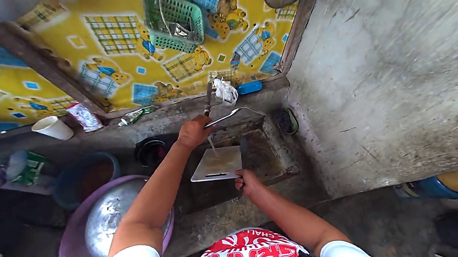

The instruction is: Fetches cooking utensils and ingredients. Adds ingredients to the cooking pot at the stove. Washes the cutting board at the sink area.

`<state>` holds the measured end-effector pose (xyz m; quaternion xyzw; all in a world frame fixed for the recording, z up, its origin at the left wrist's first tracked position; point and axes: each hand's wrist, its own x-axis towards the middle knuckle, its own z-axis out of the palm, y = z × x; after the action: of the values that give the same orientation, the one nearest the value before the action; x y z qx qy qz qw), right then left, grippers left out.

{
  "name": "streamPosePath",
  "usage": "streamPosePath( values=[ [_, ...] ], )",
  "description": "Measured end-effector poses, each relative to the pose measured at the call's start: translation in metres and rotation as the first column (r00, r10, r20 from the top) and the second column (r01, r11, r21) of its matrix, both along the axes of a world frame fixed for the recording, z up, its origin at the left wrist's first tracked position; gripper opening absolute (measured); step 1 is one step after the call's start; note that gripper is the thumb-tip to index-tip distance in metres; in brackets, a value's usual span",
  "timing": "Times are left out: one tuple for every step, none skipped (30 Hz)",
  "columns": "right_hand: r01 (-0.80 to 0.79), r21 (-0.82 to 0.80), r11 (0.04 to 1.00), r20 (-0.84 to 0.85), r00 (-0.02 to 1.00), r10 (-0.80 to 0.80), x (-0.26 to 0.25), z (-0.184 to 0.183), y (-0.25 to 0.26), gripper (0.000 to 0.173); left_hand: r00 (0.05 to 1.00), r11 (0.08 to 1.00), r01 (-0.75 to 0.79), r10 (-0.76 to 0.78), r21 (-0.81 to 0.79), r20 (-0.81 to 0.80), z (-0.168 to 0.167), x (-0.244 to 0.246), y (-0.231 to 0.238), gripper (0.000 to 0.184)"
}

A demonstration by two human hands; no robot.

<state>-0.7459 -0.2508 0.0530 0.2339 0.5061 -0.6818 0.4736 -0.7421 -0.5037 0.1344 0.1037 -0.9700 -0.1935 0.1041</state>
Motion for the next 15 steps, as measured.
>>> streamPosePath(
  values=[
    [0.005,0.001,1.000,-0.013,1.000,-0.005,0.000,0.004,0.003,0.005,1.000,1.000,-0.005,0.005,0.018,-0.029,-0.002,0.006,-0.001,0.036],
    [-0.003,0.001,1.000,-0.029,1.000,0.003,0.000,0.008,0.007,0.004,0.998,1.000,-0.010,0.012,0.029,-0.054,-0.005,0.011,-0.003,0.036],
    [-0.013,0.003,1.000,-0.046,0.999,0.013,-0.001,0.011,0.011,0.004,0.997,0.999,-0.026,0.028,0.031,-0.071,-0.009,0.017,-0.005,0.036],
    [-0.029,0.002,1.000,-0.067,0.997,0.029,-0.003,0.013,0.016,0.004,0.996,0.998,-0.046,0.049,0.035,-0.074,-0.011,0.023,-0.007,0.035],
    [-0.052,0.001,0.999,-0.094,0.994,0.051,-0.006,0.016,0.021,0.004,0.995,0.997,-0.066,0.069,0.036,-0.077,-0.011,0.027,-0.008,0.033],
    [-0.077,0.004,0.997,-0.126,0.989,0.077,-0.011,0.018,0.026,0.004,0.994,0.996,-0.080,0.082,0.023,-0.072,-0.009,0.028,-0.009,0.032],
    [-0.100,0.016,0.995,-0.162,0.982,0.101,-0.017,0.021,0.032,0.004,0.994,0.996,-0.088,0.088,-0.001,-0.058,-0.008,0.027,-0.010,0.031],
    [-0.122,0.035,0.992,-0.199,0.972,0.126,-0.023,0.024,0.039,0.004,0.995,0.996,-0.090,0.089,-0.025,-0.045,-0.007,0.024,-0.009,0.030],
    [-0.142,0.057,0.988,-0.238,0.959,0.152,-0.030,0.028,0.048,0.004,0.995,0.994,-0.099,0.098,-0.041,-0.025,-0.005,0.020,-0.007,0.029],
    [-0.164,0.075,0.984,-0.273,0.945,0.178,-0.038,0.032,0.057,0.004,0.992,0.991,-0.124,0.124,-0.043,-0.002,0.000,0.017,-0.001,0.028],
    [-0.194,0.083,0.977,-0.306,0.928,0.211,-0.047,0.036,0.066,0.004,0.986,0.986,-0.165,0.165,-0.030,0.023,0.006,0.014,0.006,0.028],
    [-0.234,0.083,0.969,-0.332,0.910,0.248,-0.058,0.040,0.076,0.005,0.978,0.979,-0.206,0.206,-0.002,0.032,0.014,0.013,0.016,0.029],
    [-0.271,0.084,0.959,-0.349,0.893,0.283,-0.070,0.045,0.086,0.005,0.973,0.972,-0.231,0.231,0.039,0.020,0.020,0.013,0.028,0.030],
    [-0.311,0.083,0.947,-0.361,0.876,0.319,-0.083,0.050,0.096,0.006,0.974,0.971,-0.222,0.224,0.093,-0.013,0.025,0.014,0.041,0.031],
    [-0.354,0.079,0.932,-0.366,0.859,0.358,-0.096,0.055,0.105,0.006,0.981,0.972,-0.175,0.186,0.158,-0.052,0.027,0.016,0.054,0.032]
  ],
)
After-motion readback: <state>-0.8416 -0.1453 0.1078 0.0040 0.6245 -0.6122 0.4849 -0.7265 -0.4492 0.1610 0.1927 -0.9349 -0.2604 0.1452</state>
